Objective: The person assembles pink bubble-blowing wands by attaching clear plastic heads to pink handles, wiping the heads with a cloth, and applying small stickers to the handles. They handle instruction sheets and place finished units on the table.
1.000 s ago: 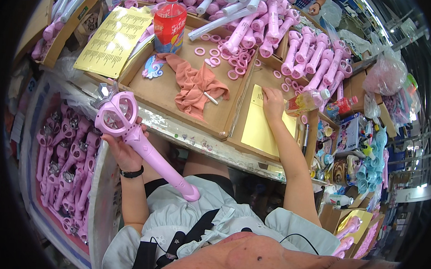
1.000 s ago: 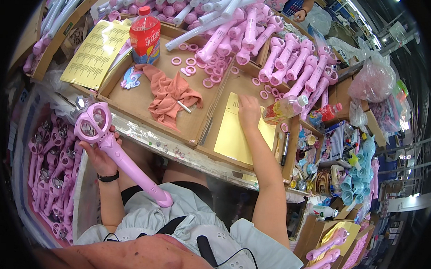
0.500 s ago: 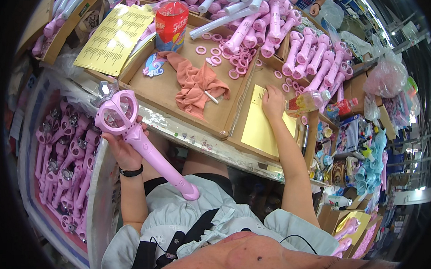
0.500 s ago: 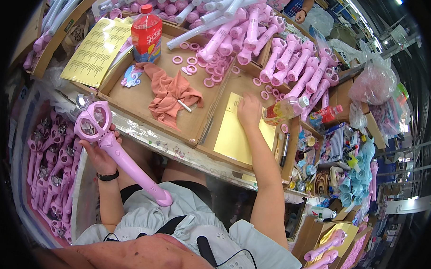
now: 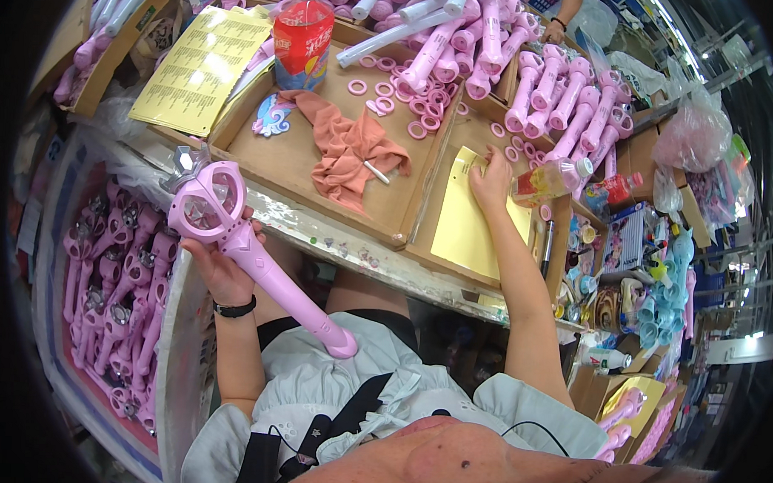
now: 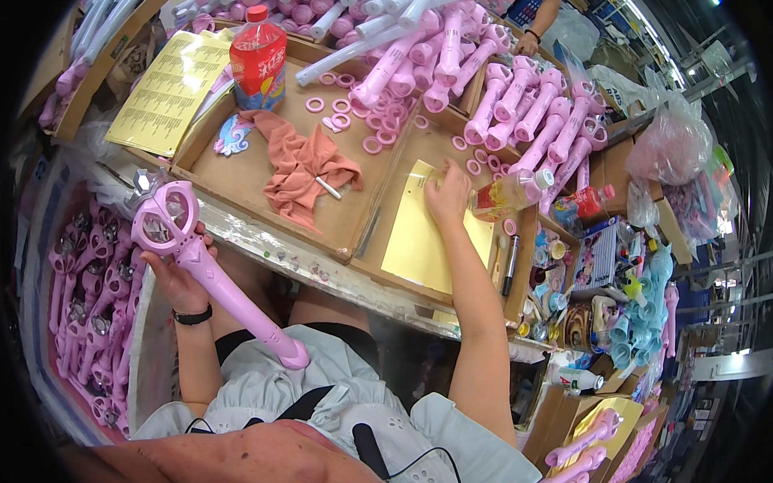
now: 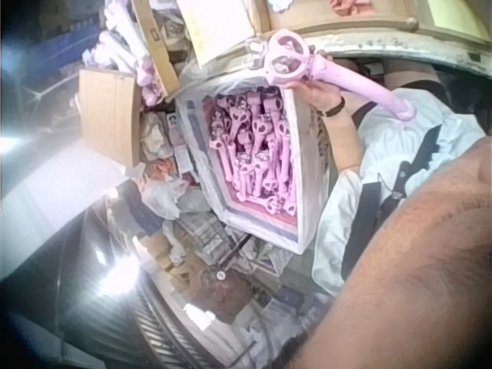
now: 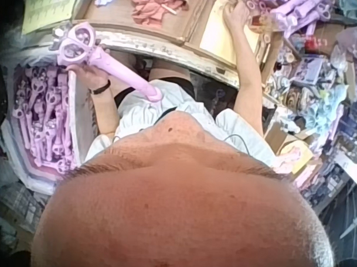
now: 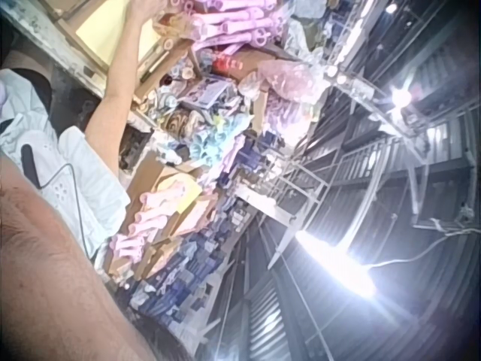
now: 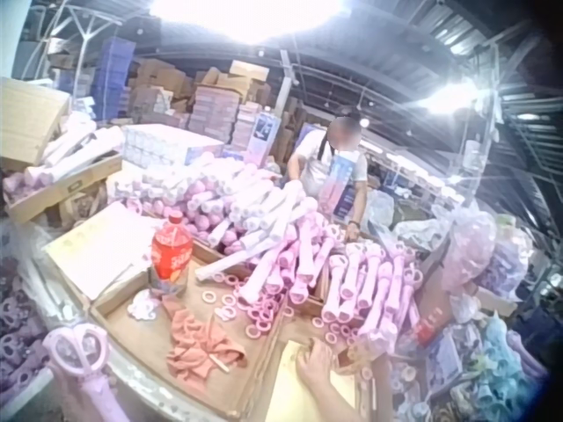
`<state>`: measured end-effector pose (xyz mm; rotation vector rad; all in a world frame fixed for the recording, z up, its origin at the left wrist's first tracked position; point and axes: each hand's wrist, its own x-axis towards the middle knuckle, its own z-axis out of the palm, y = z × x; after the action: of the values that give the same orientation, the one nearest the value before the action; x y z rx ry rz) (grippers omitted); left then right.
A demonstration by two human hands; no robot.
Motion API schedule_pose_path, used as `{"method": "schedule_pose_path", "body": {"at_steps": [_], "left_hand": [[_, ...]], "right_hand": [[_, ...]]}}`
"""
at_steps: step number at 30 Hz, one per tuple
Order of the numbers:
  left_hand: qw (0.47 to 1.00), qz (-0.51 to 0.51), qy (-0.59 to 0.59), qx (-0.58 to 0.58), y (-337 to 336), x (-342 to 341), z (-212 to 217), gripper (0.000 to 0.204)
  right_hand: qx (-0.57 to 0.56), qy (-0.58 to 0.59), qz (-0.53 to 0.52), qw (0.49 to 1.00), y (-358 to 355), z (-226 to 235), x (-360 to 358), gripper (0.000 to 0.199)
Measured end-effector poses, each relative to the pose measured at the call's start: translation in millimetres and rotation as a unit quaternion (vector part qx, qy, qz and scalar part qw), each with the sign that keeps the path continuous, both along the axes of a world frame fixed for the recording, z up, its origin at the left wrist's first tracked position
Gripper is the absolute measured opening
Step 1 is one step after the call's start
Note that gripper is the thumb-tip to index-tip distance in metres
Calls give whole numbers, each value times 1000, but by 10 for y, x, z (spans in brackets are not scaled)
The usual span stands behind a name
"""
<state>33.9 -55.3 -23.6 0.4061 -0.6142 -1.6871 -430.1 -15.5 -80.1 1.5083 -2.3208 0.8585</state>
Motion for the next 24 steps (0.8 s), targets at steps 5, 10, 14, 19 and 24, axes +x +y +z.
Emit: {"method": "schedule_pose_path", "body": {"at_steps": [5,10,14,19,24], "left_hand": [[1000,-1,4,2,-4,-7,-15,87],[1000,-8,12,-2,-8,-2,-24,86],[1000,-12,19,-3,-9,-6,-34,86],[1000,-9,20,3,-16,-29,-47,88],[999,-19,36,-4,-9,-37,-44,84]], "right_hand": [[-12,64,38,997,24,-11,-12,31],[-61,71,22,995,29,7,34,19],[-31,103,16,994,32,39,69,16],[-12,106,-7,994,41,64,109,17],[-10,93,-12,996,43,68,129,18]]}}
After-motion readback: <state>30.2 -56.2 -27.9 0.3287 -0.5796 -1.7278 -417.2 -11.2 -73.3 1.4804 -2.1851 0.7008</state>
